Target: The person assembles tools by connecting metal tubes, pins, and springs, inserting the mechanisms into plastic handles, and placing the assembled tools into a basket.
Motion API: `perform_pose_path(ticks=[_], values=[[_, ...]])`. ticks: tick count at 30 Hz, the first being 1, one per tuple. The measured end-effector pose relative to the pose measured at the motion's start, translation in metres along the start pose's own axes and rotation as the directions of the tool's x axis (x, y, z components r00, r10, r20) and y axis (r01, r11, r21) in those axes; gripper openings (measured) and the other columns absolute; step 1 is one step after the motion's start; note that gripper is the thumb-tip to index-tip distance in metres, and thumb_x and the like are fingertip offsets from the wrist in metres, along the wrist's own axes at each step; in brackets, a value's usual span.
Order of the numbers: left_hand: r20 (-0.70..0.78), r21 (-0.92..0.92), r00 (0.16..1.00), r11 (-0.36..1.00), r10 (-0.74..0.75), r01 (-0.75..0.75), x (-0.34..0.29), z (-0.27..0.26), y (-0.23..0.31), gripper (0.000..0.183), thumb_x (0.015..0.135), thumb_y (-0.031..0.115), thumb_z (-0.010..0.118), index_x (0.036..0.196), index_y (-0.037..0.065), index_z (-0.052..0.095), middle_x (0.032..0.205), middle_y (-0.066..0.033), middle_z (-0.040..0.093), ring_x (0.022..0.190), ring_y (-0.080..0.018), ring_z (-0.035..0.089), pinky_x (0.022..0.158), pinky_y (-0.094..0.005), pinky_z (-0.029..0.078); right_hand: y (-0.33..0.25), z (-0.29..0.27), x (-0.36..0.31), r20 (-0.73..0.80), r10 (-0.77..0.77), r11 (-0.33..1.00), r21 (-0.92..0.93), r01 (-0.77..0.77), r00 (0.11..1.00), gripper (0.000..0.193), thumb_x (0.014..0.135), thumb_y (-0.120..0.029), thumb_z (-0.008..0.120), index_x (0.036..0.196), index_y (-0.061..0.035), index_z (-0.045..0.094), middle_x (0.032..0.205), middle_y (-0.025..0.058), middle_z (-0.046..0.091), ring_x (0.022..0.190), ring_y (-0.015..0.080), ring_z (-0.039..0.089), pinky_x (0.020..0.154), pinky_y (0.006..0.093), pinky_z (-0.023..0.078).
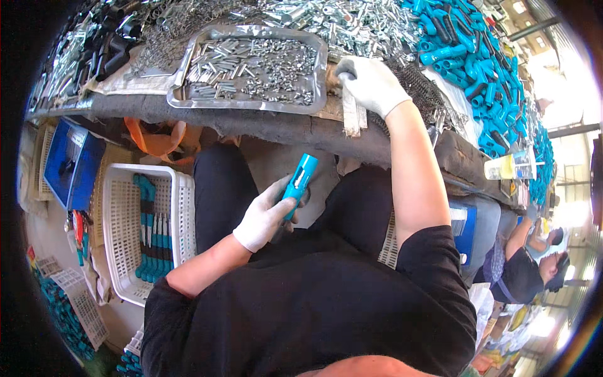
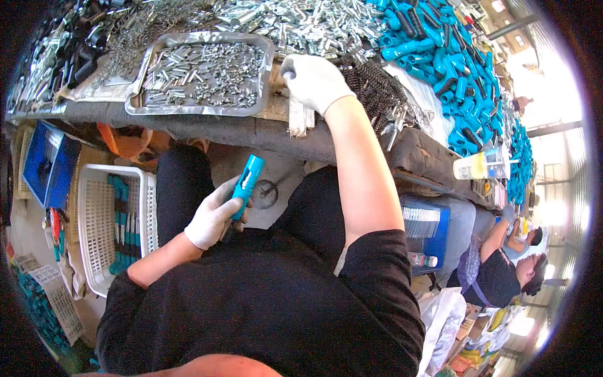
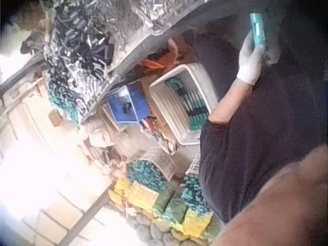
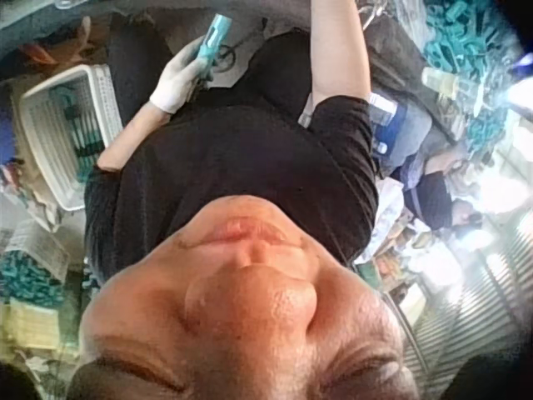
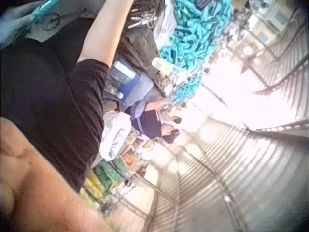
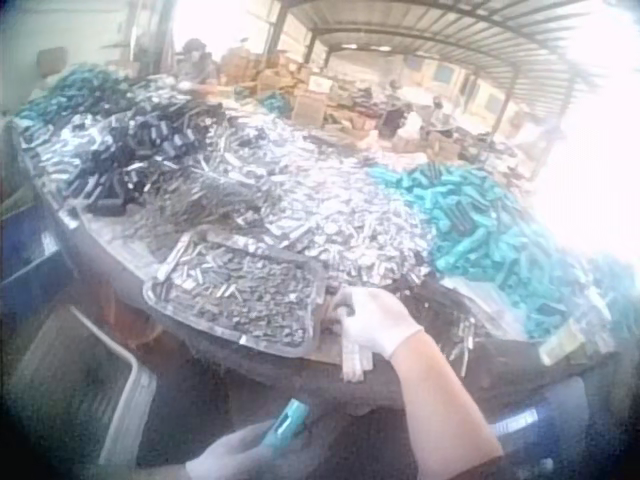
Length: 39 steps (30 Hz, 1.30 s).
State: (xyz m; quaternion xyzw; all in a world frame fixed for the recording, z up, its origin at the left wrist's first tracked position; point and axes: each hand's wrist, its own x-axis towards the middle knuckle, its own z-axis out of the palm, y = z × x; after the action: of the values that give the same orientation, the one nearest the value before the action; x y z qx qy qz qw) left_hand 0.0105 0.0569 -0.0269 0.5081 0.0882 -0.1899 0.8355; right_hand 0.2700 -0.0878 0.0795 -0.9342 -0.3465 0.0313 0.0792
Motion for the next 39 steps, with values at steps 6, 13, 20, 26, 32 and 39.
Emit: perform_pose_path(ticks=[6,13,20,26,32,39], values=[[-0.01,-0.022,1.0,1.0,0.016,-0.016,0.0,-0.001,-0.002,0.054,0.093,0.018,0.051,0.142,0.0,0.036,0.103,-0.0054,0.056,0.076,-0.0101,0.055,0.064,-0.0243,0.049,0.007,-0.012,0.005,-0.06,0.033,0.998,0.046,-0.03,0.998,0.026,0.087,-0.007,0.048,0.105,-0.0073,0.066,0.103,0.0153,0.067,0.1,0.032,0.063,0.088,0.0388,0.049],[-0.031,-0.018,1.0,1.0,-0.003,0.002,0.001,-0.001,0.0,0.054,0.093,0.018,0.051,0.142,0.0,0.035,0.103,-0.0065,0.056,0.077,-0.0107,0.055,0.064,-0.0248,0.05,0.005,0.004,0.009,-0.022,-0.064,0.997,0.039,0.065,0.998,0.032,0.082,-0.001,0.045,0.106,-0.0055,0.065,0.104,0.0148,0.068,0.1,0.0311,0.064,0.088,0.0373,0.049],[-0.023,-0.016,0.999,0.999,0.034,-0.035,0.003,-0.006,-0.01,0.055,0.094,0.019,0.053,0.142,0.0,0.035,0.102,-0.0068,0.058,0.079,-0.0103,0.056,0.065,-0.0254,0.05,-0.013,-0.015,0.002,-0.105,-0.061,0.992,0.105,0.072,0.993,0.026,0.084,-0.004,0.048,0.103,-0.0048,0.066,0.099,0.0147,0.069,0.095,0.0304,0.065,0.085,0.0378,0.05],[-0.019,-0.015,0.998,0.998,0.058,-0.059,0.001,-0.006,-0.012,0.054,0.094,0.019,0.053,0.142,0.0,0.035,0.102,-0.0058,0.058,0.078,-0.0099,0.055,0.07,-0.026,0.049,-0.049,-0.01,0.013,-0.129,-0.172,0.981,0.07,0.182,0.977,0.017,0.084,-0.014,0.059,0.098,-0.0091,0.069,0.094,0.0126,0.065,0.09,0.0297,0.064,0.082,0.0372,0.05],[-0.03,-0.027,0.998,0.998,0.054,-0.055,-0.006,-0.01,-0.009,0.054,0.095,0.019,0.053,0.142,0.0,0.036,0.102,-0.0059,0.058,0.079,-0.01,0.056,0.071,-0.0263,0.049,-0.061,0.012,0.03,-0.046,-0.241,0.965,-0.12,0.234,0.969,0.012,0.081,-0.016,0.062,0.09,-0.0117,0.069,0.092,0.0111,0.062,0.093,0.0303,0.061,0.084,0.0389,0.048],[-0.009,-0.038,0.999,0.999,0.037,-0.037,-0.005,-0.014,0.0,0.053,0.095,0.019,0.053,0.142,0.001,0.036,0.105,-0.0066,0.058,0.081,-0.0109,0.056,0.071,-0.0262,0.049,-0.053,0.013,0.024,-0.099,-0.228,0.957,-0.204,0.205,0.969,0.019,0.08,-0.021,0.061,0.095,-0.0125,0.068,0.095,0.0123,0.063,0.097,0.0293,0.061,0.087,0.0402,0.048]])
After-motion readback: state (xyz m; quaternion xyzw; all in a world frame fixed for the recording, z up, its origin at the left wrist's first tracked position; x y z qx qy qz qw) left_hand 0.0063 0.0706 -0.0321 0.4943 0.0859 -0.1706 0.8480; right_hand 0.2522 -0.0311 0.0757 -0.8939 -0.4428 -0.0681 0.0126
